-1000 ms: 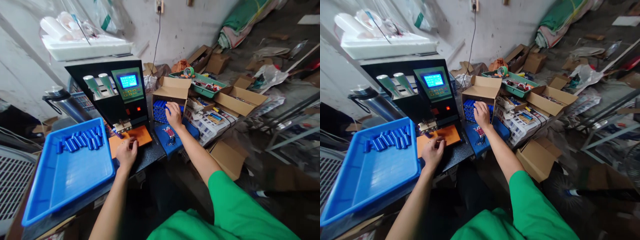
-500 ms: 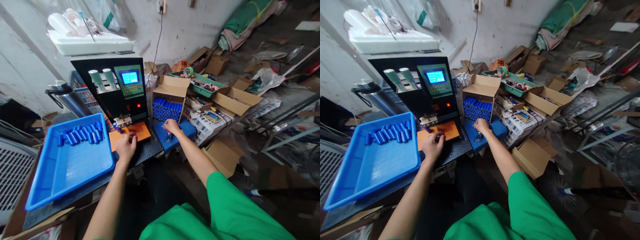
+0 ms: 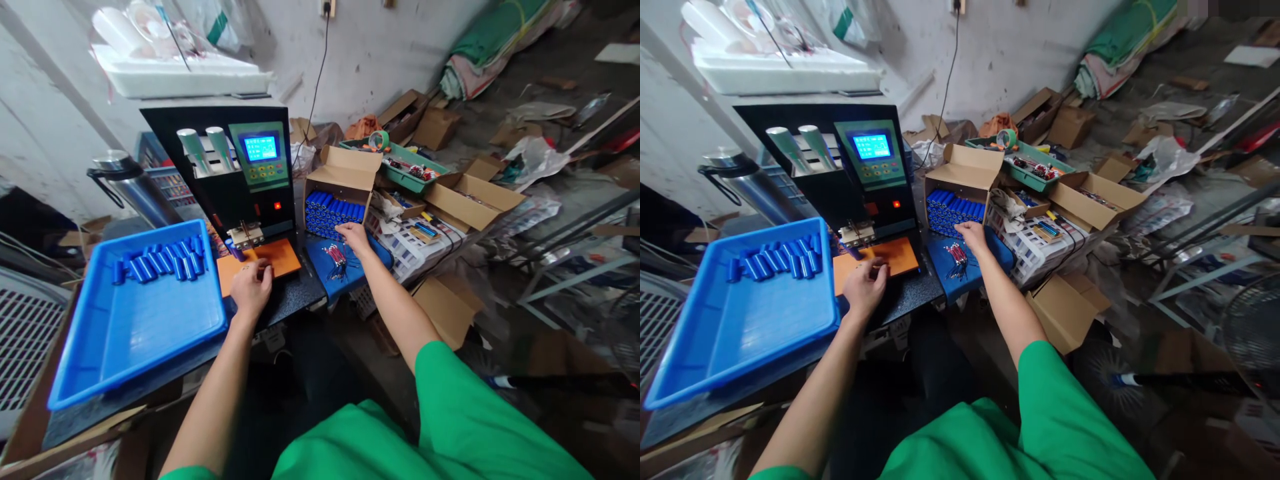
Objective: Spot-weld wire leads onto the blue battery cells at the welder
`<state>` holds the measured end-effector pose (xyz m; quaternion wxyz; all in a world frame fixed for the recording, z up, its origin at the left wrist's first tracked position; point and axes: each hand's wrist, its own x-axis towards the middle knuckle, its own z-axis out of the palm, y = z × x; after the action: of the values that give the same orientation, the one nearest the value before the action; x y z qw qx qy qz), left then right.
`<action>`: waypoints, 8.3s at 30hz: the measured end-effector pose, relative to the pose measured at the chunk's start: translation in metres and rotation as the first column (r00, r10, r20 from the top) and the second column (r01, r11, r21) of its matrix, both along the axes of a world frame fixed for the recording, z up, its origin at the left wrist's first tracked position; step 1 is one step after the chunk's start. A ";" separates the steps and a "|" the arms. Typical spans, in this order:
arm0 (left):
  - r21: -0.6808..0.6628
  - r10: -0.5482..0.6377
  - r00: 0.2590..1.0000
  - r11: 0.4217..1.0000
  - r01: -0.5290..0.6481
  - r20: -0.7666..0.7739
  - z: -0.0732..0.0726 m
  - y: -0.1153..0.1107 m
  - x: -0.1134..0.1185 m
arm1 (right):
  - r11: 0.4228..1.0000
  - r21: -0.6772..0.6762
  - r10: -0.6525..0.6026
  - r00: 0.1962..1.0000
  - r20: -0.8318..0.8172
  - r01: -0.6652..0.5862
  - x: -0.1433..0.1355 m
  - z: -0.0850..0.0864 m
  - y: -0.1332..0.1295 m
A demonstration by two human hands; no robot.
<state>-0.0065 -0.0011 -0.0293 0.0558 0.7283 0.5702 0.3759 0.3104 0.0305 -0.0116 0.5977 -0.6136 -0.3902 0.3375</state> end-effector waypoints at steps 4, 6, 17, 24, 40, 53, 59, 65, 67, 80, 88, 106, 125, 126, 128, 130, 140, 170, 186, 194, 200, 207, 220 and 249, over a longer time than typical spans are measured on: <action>-0.014 -0.002 1.000 1.000 0.002 0.011 0.002 -0.001 0.000 | 0.997 0.075 0.041 0.975 -0.219 -0.025 -0.001 0.019 -0.004; -0.026 -0.008 1.000 1.000 0.009 0.018 0.004 -0.001 0.000 | 0.989 0.146 0.047 0.960 -0.275 -0.006 -0.004 0.024 -0.005; -0.084 -0.063 0.990 0.994 0.074 0.127 0.012 -0.008 -0.004 | 0.947 0.301 0.236 0.879 -0.414 -0.113 -0.053 0.040 -0.025; -0.086 -0.115 0.930 0.984 0.154 0.348 0.011 -0.017 0.002 | 0.944 0.329 0.122 0.945 -0.304 -0.016 -0.089 0.037 -0.021; -0.010 -0.257 0.942 0.964 0.265 0.218 0.025 -0.023 0.043 | 0.973 0.194 0.169 0.959 -0.227 -0.126 -0.077 0.030 -0.030; -0.059 -0.293 0.948 0.951 0.302 0.125 0.010 -0.035 0.076 | 0.950 0.241 0.256 0.939 -0.230 -0.199 -0.074 0.043 -0.036; -0.049 -0.354 0.933 0.935 0.352 -0.061 -0.015 -0.047 0.082 | 0.948 0.237 0.267 0.936 -0.230 -0.212 -0.078 0.037 -0.038; -0.059 -0.327 0.919 0.945 0.322 -0.220 -0.043 -0.054 0.083 | 0.962 0.226 0.205 0.951 -0.232 -0.152 -0.066 0.036 -0.039; -0.043 -0.318 0.920 0.948 0.317 -0.231 -0.045 -0.053 0.084 | 0.965 0.246 0.157 0.957 -0.242 -0.096 -0.059 0.040 -0.038; 0.121 -0.380 0.925 0.918 0.379 -0.012 -0.039 -0.061 0.070 | 0.946 0.260 0.299 0.834 -0.464 -0.194 -0.070 0.050 -0.055; -0.024 -0.206 0.768 0.961 0.277 0.606 0.010 -0.072 0.062 | 0.922 0.244 0.388 0.749 -0.537 -0.302 -0.098 0.043 -0.069; -0.214 -0.186 0.771 0.898 0.385 0.610 0.036 -0.055 0.022 | 0.833 0.178 0.508 0.852 0.129 -0.524 -0.139 0.018 -0.080; -0.319 0.441 0.893 0.836 -0.445 -0.088 0.058 0.010 -0.001 | 0.921 0.099 0.384 0.918 -0.093 -0.376 -0.151 -0.009 -0.079; -0.311 0.435 0.895 0.841 -0.444 -0.101 0.057 0.010 0.000 | 0.921 0.100 0.385 0.918 -0.098 -0.376 -0.150 -0.009 -0.080; -0.287 0.425 0.899 0.852 -0.437 -0.108 0.054 0.010 -0.001 | 0.920 0.104 0.387 0.916 -0.106 -0.377 -0.149 -0.010 -0.080; -0.262 0.422 0.900 0.861 -0.436 -0.109 0.051 0.009 -0.001 | 0.920 0.104 0.387 0.915 -0.115 -0.377 -0.149 -0.011 -0.080; -0.275 0.459 0.878 0.834 -0.479 -0.139 0.055 0.010 -0.002 | 0.918 0.110 0.395 0.908 -0.137 -0.382 -0.149 -0.011 -0.079; -0.200 -0.026 0.937 0.974 0.101 0.349 0.022 -0.003 -0.001 | 0.945 0.129 0.323 0.924 -0.204 -0.302 -0.156 0.004 -0.053; -0.172 -0.052 0.930 0.977 0.122 0.364 0.008 0.004 -0.005 | 0.922 0.168 0.380 0.900 -0.216 -0.349 -0.197 0.002 -0.003; -0.171 -0.046 0.928 0.978 0.117 0.369 0.009 0.003 -0.004 | 0.928 0.137 0.345 0.938 0.036 -0.347 -0.195 0.007 -0.007; -0.164 -0.035 0.929 0.981 0.102 0.369 0.006 0.004 -0.004 | 0.925 0.155 0.336 0.937 0.098 -0.348 -0.194 0.010 -0.009; -0.161 -0.040 0.933 0.982 0.103 0.357 0.006 0.004 -0.004 | 0.903 0.177 0.390 0.920 0.043 -0.391 -0.192 0.012 -0.007; -0.141 -0.047 0.933 0.984 0.104 0.356 0.006 0.003 -0.004 | 0.884 0.212 0.428 0.904 -0.011 -0.416 -0.191 0.009 -0.004; -0.138 -0.033 0.936 0.987 0.086 0.350 0.002 0.004 -0.003 | 0.835 0.058 0.549 0.824 -0.142 -0.547 -0.186 0.005 -0.020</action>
<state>-0.0098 0.0033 -0.0269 0.2215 0.6615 0.5558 0.4521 0.1245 0.0104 -0.0070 0.5082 -0.4437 -0.5054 0.5380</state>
